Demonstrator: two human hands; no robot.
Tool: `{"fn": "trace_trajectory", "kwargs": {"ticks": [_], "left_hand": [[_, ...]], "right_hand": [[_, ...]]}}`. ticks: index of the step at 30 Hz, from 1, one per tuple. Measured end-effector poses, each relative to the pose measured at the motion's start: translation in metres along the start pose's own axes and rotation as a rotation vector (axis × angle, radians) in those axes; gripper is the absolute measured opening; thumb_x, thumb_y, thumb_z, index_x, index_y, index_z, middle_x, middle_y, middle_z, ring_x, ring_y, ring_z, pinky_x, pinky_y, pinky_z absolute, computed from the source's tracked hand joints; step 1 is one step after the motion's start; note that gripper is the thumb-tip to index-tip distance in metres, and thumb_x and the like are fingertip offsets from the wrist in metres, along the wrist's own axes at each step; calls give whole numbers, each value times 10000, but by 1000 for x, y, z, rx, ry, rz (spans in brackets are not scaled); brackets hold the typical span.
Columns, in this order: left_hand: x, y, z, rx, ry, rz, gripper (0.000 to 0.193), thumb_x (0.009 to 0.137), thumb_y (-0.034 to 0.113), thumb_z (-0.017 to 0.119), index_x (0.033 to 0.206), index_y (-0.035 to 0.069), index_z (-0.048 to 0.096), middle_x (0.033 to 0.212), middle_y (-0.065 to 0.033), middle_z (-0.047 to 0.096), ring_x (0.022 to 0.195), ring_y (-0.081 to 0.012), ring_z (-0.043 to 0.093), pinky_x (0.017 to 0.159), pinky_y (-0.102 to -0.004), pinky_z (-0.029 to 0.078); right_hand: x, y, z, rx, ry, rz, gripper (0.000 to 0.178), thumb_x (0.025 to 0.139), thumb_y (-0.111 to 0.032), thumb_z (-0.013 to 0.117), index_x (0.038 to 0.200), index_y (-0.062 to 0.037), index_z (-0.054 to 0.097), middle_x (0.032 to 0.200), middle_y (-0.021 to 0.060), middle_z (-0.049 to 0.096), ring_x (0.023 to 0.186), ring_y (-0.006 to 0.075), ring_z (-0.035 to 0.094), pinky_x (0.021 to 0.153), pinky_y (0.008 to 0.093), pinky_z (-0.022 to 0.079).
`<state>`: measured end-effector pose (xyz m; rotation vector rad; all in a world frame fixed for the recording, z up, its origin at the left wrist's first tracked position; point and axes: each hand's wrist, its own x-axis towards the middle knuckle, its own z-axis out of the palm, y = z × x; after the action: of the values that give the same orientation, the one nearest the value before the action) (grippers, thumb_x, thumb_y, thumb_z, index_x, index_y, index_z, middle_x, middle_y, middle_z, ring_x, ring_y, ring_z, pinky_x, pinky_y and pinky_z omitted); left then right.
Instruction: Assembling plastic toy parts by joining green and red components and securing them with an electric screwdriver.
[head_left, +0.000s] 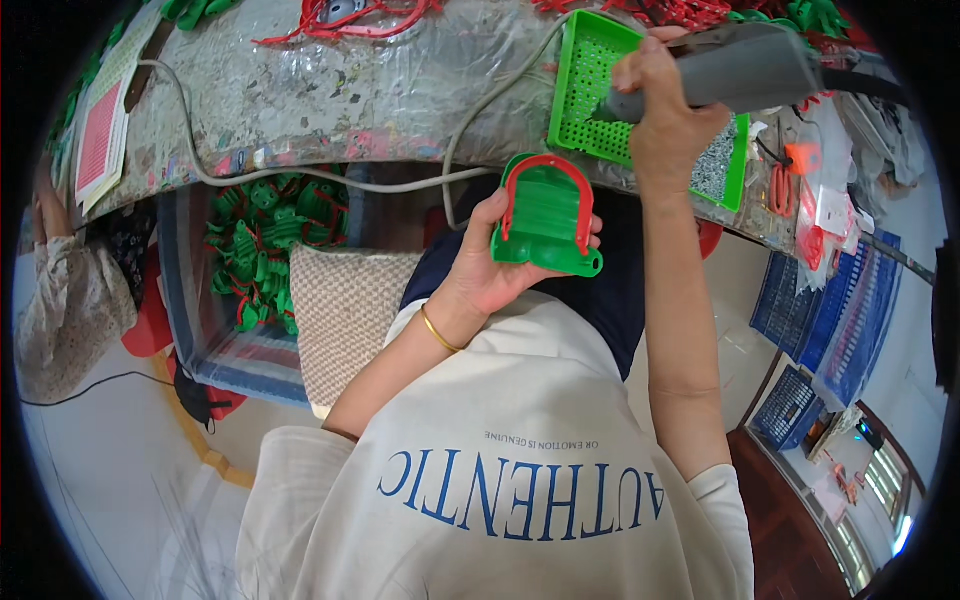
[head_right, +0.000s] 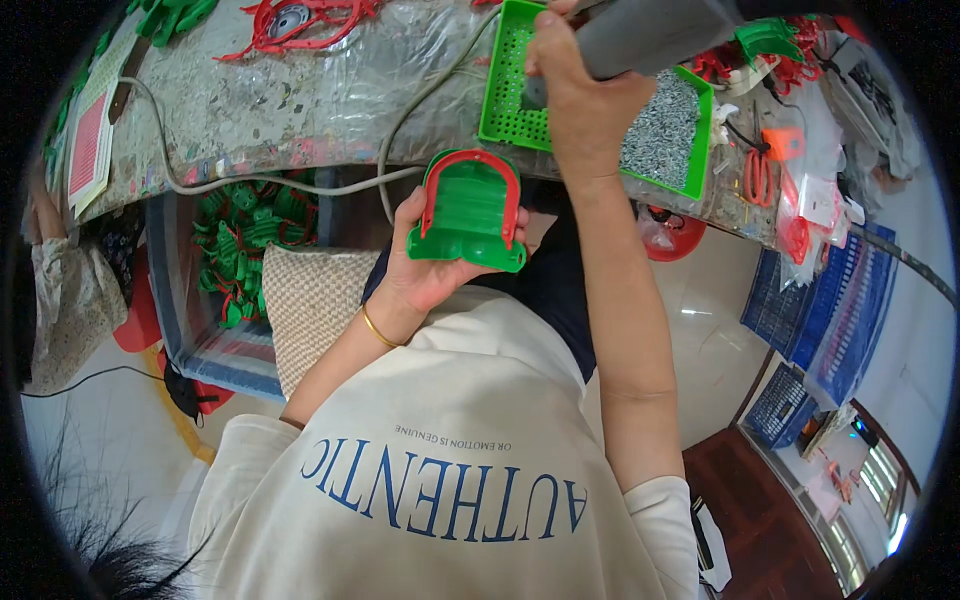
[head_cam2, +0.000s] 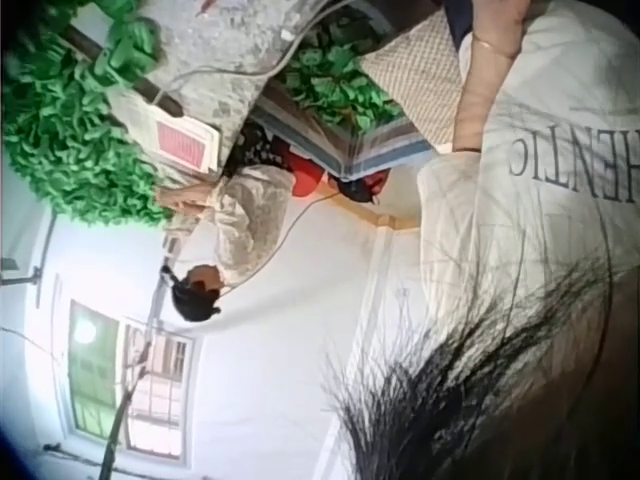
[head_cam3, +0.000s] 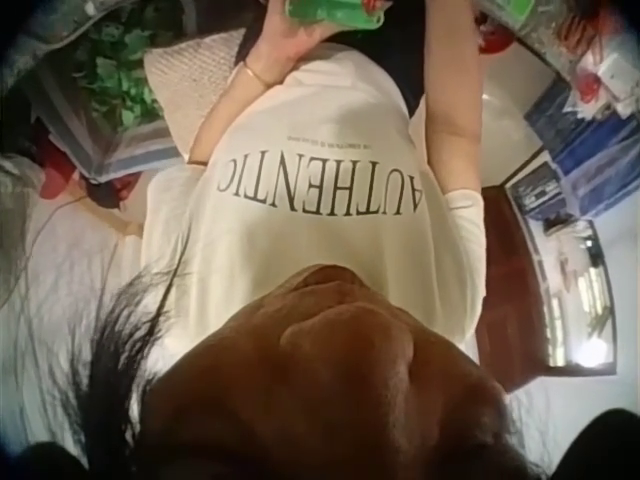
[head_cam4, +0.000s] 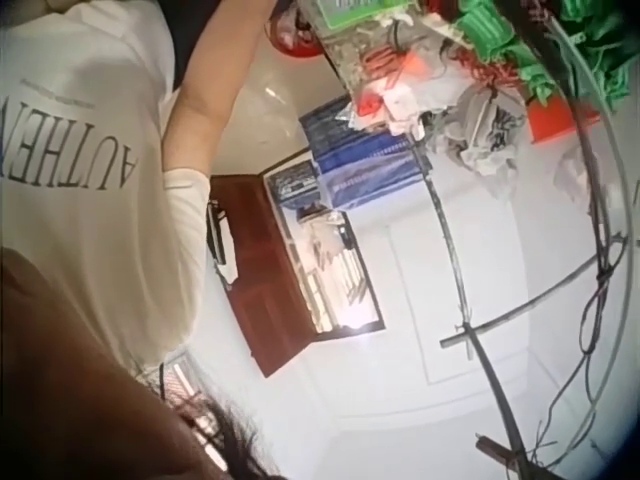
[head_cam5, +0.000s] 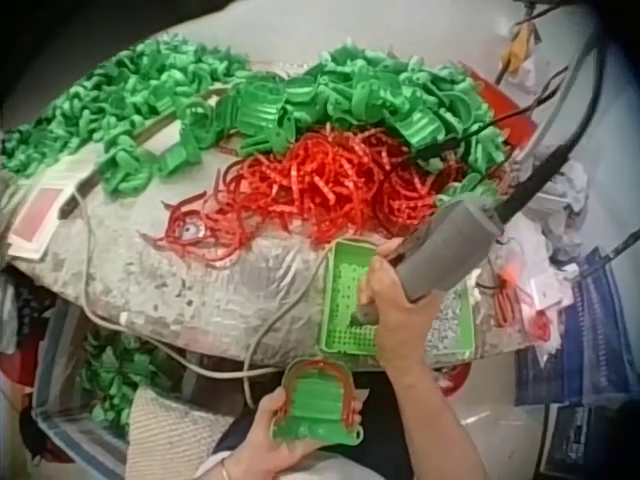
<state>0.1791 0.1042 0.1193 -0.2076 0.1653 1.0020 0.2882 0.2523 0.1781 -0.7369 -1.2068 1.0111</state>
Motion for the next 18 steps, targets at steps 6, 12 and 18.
{"fn": "trace_trajectory", "kwargs": {"ticks": [6, 12, 18], "left_hand": [[3, -5, 3, -93, 18, -27, 690, 852, 511, 527, 1317, 16, 410, 1229, -267, 503, 1105, -366, 537, 952, -482, 444], [1, -8, 8, -16, -18, -15, 624, 871, 499, 520, 1315, 73, 422, 1233, -221, 514, 1129, -347, 530, 939, -503, 450], [-4, -11, 11, 43, 16, 5, 584, 889, 481, 505, 1329, 108, 409, 1288, -137, 493, 1162, -298, 520, 941, -533, 452]], "right_hand": [[1, -51, 9, 183, -45, 37, 128, 844, -5, 568, 961, 36, 540, 633, 36, 439, 569, 147, 442, 566, 301, 394], [-40, -91, 32, 185, -146, 133, 172, 863, -67, 534, 1018, 0, 501, 622, 20, 390, 551, 135, 407, 545, 287, 367], [-62, -95, 37, 174, -147, 198, 176, 859, -63, 529, 1021, 1, 501, 627, 28, 425, 543, 125, 423, 548, 290, 388]]}}
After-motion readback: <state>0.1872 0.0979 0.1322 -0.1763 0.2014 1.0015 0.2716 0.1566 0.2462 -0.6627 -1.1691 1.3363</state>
